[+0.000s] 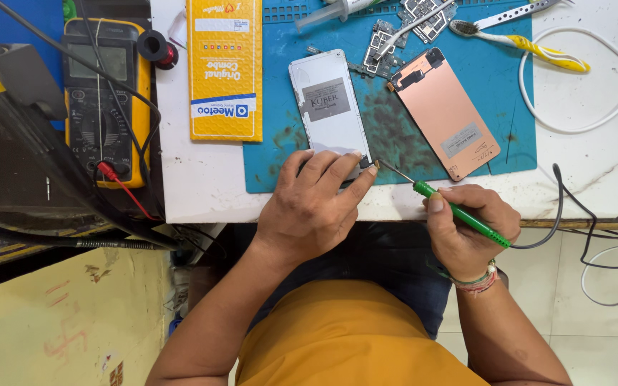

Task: The person uses a heat gun and tweezers to detach a small component from a phone body, cleans the area with a brush and liquid, and then applies a soldering iron to part of the internal electronics.

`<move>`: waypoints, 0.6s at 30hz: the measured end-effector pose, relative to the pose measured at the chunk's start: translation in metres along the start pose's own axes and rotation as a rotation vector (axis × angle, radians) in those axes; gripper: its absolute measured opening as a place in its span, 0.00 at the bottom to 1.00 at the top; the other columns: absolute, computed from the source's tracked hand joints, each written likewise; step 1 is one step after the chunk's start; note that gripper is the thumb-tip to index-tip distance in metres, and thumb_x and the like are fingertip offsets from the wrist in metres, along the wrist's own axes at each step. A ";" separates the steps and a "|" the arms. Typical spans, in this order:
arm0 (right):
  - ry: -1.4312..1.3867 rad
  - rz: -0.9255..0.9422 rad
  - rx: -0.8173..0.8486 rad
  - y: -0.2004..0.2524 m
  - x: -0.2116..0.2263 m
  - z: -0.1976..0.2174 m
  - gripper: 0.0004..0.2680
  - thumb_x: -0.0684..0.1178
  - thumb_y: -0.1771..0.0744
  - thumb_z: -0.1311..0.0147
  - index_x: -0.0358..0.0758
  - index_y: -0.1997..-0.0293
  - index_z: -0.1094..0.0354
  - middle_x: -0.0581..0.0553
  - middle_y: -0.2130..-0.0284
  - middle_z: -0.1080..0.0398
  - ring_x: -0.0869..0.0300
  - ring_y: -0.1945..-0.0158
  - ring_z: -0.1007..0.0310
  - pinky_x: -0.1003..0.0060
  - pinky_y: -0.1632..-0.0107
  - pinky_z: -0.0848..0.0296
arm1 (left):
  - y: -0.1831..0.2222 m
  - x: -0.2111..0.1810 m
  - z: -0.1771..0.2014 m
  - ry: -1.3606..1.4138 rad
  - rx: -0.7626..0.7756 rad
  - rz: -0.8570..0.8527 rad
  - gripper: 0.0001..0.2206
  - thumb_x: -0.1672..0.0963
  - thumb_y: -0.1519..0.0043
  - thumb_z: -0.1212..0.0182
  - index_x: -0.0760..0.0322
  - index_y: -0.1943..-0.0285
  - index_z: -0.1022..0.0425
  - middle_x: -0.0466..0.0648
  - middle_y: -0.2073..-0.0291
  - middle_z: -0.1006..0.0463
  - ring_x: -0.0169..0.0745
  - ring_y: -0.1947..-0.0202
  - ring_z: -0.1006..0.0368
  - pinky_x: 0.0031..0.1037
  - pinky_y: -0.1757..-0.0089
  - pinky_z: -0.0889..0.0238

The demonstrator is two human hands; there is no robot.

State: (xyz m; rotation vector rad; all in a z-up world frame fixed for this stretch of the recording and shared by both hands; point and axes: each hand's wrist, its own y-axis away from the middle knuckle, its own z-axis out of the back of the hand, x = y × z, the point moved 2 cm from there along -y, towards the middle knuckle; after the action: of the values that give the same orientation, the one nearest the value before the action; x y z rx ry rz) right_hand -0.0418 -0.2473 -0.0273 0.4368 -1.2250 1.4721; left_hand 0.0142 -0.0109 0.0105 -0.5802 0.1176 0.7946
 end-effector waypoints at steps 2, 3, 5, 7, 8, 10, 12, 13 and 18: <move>0.000 -0.003 -0.007 0.000 -0.001 0.000 0.05 0.41 0.30 0.39 0.30 0.57 0.30 0.45 0.72 0.26 0.67 0.71 0.28 0.77 0.65 0.31 | 0.000 0.000 0.000 0.000 -0.002 -0.001 0.16 0.57 0.38 0.37 0.60 0.40 0.21 0.48 0.44 0.24 0.44 0.43 0.31 0.39 0.40 0.43; 0.000 -0.004 -0.009 0.001 -0.001 0.000 0.05 0.41 0.30 0.38 0.30 0.57 0.30 0.45 0.72 0.26 0.67 0.72 0.28 0.77 0.65 0.31 | 0.000 0.000 0.000 0.000 -0.003 -0.001 0.16 0.57 0.38 0.37 0.60 0.40 0.21 0.48 0.44 0.24 0.44 0.43 0.31 0.40 0.40 0.43; 0.009 -0.007 -0.005 0.001 -0.001 0.000 0.05 0.41 0.30 0.38 0.30 0.57 0.30 0.45 0.73 0.26 0.67 0.72 0.29 0.77 0.66 0.31 | 0.000 0.000 0.000 -0.002 -0.001 -0.003 0.16 0.57 0.38 0.37 0.60 0.40 0.21 0.48 0.44 0.24 0.44 0.43 0.31 0.40 0.40 0.43; 0.012 -0.010 -0.003 0.001 -0.001 0.000 0.05 0.41 0.30 0.38 0.30 0.57 0.30 0.46 0.73 0.27 0.67 0.72 0.29 0.77 0.66 0.32 | 0.000 0.000 0.000 -0.004 -0.001 -0.003 0.17 0.57 0.39 0.37 0.60 0.40 0.21 0.48 0.44 0.24 0.44 0.43 0.31 0.40 0.40 0.43; 0.009 -0.012 -0.003 0.001 -0.001 0.000 0.05 0.41 0.30 0.38 0.30 0.58 0.30 0.46 0.73 0.27 0.68 0.73 0.29 0.77 0.66 0.32 | 0.000 0.000 0.000 -0.004 -0.002 -0.002 0.17 0.57 0.39 0.37 0.60 0.40 0.21 0.48 0.44 0.24 0.44 0.43 0.31 0.40 0.40 0.43; 0.007 -0.006 -0.004 0.000 -0.001 -0.001 0.05 0.41 0.30 0.38 0.30 0.58 0.30 0.46 0.73 0.27 0.67 0.72 0.29 0.77 0.66 0.32 | 0.000 0.000 0.000 -0.006 -0.002 -0.002 0.17 0.57 0.39 0.37 0.59 0.40 0.21 0.48 0.44 0.25 0.44 0.43 0.31 0.40 0.40 0.43; 0.007 0.008 -0.005 0.001 -0.001 -0.001 0.05 0.41 0.30 0.38 0.30 0.57 0.30 0.45 0.72 0.26 0.67 0.72 0.29 0.76 0.66 0.31 | 0.001 0.000 0.000 -0.008 0.000 -0.003 0.17 0.57 0.39 0.37 0.60 0.40 0.21 0.48 0.44 0.25 0.44 0.43 0.31 0.40 0.40 0.43; 0.013 0.009 -0.004 0.000 -0.001 -0.001 0.05 0.41 0.30 0.38 0.30 0.57 0.30 0.45 0.73 0.26 0.67 0.72 0.29 0.76 0.66 0.31 | 0.001 0.000 0.000 -0.008 0.000 -0.004 0.17 0.57 0.39 0.37 0.60 0.40 0.21 0.48 0.44 0.25 0.44 0.43 0.31 0.40 0.40 0.43; 0.045 0.026 -0.006 0.000 -0.001 -0.001 0.05 0.41 0.31 0.37 0.30 0.58 0.30 0.45 0.73 0.27 0.67 0.73 0.29 0.76 0.67 0.32 | 0.001 0.000 0.000 -0.007 -0.004 -0.003 0.17 0.57 0.39 0.37 0.60 0.40 0.21 0.48 0.44 0.25 0.44 0.43 0.32 0.40 0.40 0.43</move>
State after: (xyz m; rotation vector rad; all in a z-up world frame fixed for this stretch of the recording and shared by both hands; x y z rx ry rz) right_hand -0.0411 -0.2469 -0.0286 0.3826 -1.2031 1.4927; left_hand 0.0137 -0.0108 0.0102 -0.5810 0.1086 0.7938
